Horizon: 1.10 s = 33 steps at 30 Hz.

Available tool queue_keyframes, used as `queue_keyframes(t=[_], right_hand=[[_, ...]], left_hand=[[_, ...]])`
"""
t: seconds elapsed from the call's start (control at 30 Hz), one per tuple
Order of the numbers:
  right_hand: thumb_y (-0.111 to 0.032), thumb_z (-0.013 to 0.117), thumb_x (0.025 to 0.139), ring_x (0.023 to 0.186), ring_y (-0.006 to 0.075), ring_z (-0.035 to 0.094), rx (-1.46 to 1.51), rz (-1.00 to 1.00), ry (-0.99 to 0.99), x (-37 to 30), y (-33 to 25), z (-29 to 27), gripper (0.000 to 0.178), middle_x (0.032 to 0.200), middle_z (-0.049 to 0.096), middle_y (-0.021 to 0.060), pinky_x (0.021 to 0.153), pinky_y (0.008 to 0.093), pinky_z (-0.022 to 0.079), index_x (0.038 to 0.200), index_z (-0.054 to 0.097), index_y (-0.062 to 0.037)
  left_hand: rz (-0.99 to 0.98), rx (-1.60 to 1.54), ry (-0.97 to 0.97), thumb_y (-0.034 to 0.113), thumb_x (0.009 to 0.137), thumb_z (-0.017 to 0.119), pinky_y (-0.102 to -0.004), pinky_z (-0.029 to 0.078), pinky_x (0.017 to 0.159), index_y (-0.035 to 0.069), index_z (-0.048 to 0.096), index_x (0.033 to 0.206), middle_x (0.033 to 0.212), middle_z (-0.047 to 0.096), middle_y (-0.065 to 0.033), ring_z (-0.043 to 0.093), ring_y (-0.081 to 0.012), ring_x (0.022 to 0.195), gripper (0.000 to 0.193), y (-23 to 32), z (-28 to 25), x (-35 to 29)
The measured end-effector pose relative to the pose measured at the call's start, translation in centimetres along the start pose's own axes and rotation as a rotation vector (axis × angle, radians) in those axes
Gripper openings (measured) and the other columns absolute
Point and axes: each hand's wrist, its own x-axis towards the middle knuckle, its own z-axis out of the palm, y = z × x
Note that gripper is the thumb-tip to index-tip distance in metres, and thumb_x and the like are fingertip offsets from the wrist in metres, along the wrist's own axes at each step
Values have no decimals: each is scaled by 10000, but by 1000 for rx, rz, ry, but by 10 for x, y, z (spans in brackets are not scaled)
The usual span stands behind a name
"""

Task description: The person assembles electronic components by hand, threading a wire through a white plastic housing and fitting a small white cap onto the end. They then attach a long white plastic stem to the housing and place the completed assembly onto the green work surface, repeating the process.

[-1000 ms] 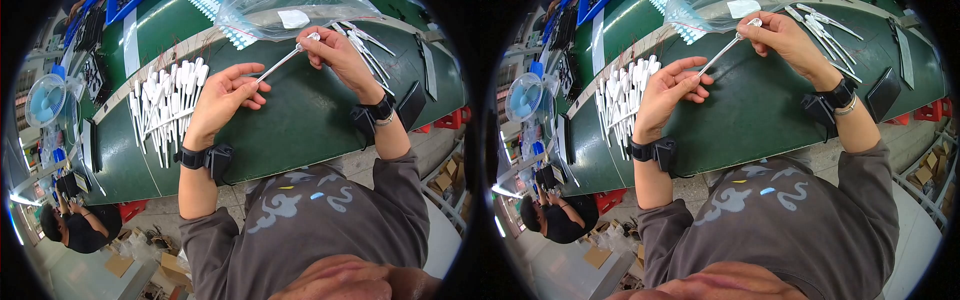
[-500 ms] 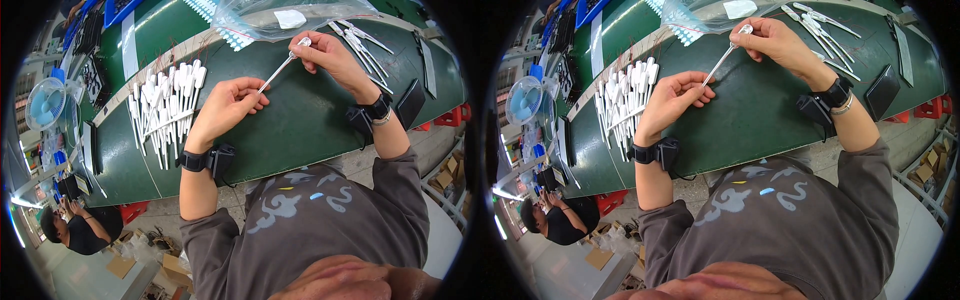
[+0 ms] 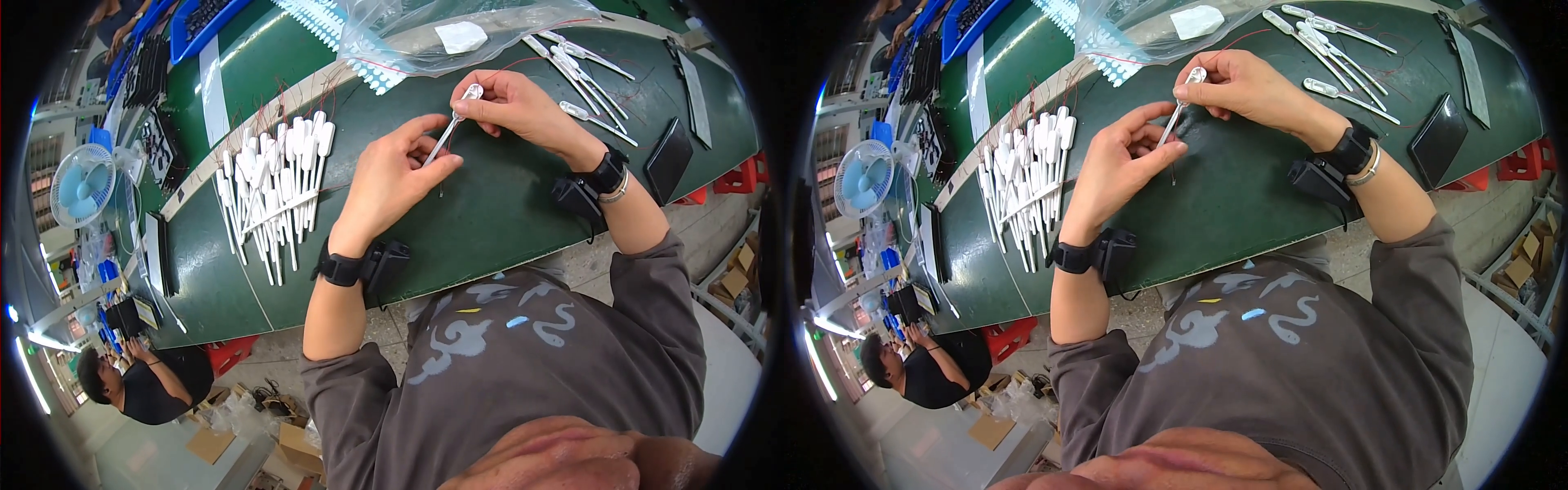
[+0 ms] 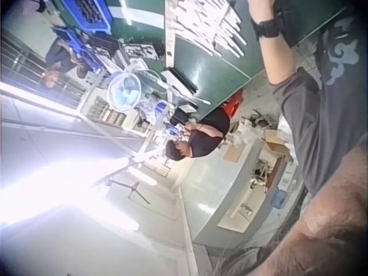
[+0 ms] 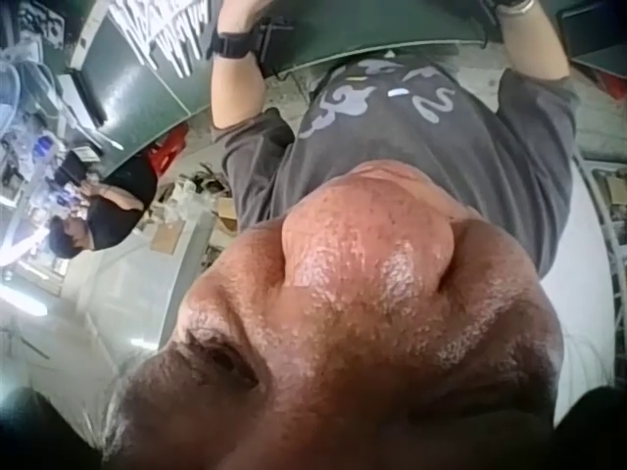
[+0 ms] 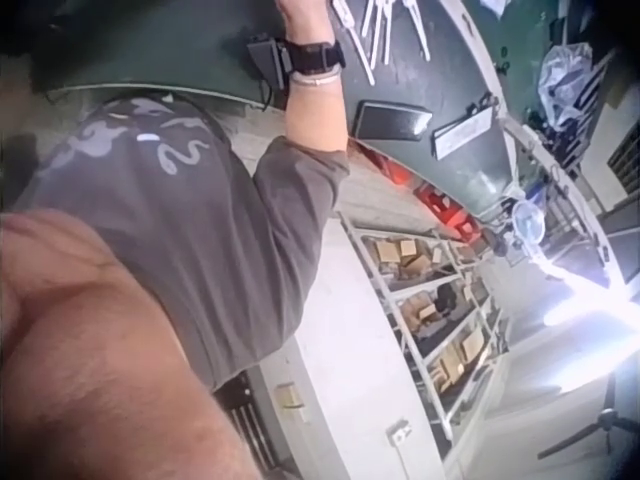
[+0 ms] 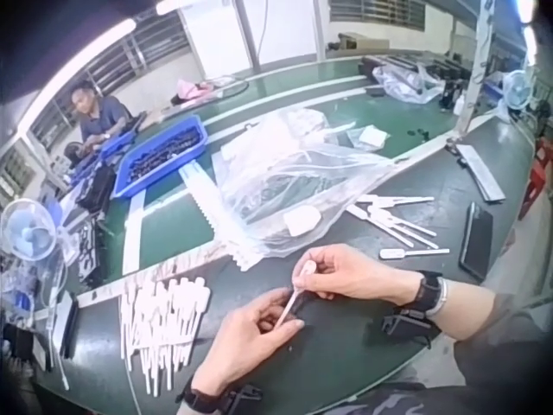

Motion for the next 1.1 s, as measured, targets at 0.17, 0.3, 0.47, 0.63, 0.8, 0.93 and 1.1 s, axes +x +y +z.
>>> queue_keyframes(t=[0.17,0.3,0.47,0.63,0.8,0.93,1.1], right_hand=[[-286,659,957,625,39,460,11,-4,-16,1,0,1,236,733,537,-42,564,196,363,1022,633,-60],[-278,655,961,637,37,470,4,6,-15,-1,-1,-1,232,746,539,-43,571,196,375,1017,629,-54],[-262,651,964,653,34,482,28,9,-28,1,4,2,223,767,545,-42,578,196,389,1013,624,-46],[-246,652,964,663,30,489,38,13,-40,0,3,4,212,781,550,-43,583,195,397,1012,621,-42],[-240,649,966,663,29,489,34,17,-35,-3,0,10,204,780,553,-42,583,195,396,1010,622,-43],[-238,646,968,678,29,495,35,21,-48,-4,1,11,205,803,564,-36,593,195,403,1026,620,-43],[-229,636,972,714,31,510,112,18,0,-5,-3,19,211,854,576,-28,624,192,418,1067,610,-43]], left_hand=[[68,-33,113,122,883,691,-259,531,666,-29,640,1185,833,696,-48,653,-108,708,341,0,13,9],[-15,-244,117,133,907,672,-251,539,637,-39,648,1167,836,687,-50,649,-102,700,312,-7,19,13],[-109,-308,139,152,929,656,-240,538,599,-51,658,1141,845,682,-57,630,-89,669,293,-2,23,8],[-147,-463,123,161,939,647,-219,506,543,-44,677,1090,812,660,-44,576,-59,608,255,-2,21,6],[-212,-545,103,147,939,651,-185,430,470,-13,681,1028,784,640,-25,520,-32,559,186,-3,17,6],[-251,-597,88,133,935,645,-166,357,432,7,674,992,766,625,-13,472,-13,535,141,-3,16,5],[-257,-669,74,123,933,631,-155,283,424,18,664,969,737,598,2,408,3,512,115,-4,10,4]])
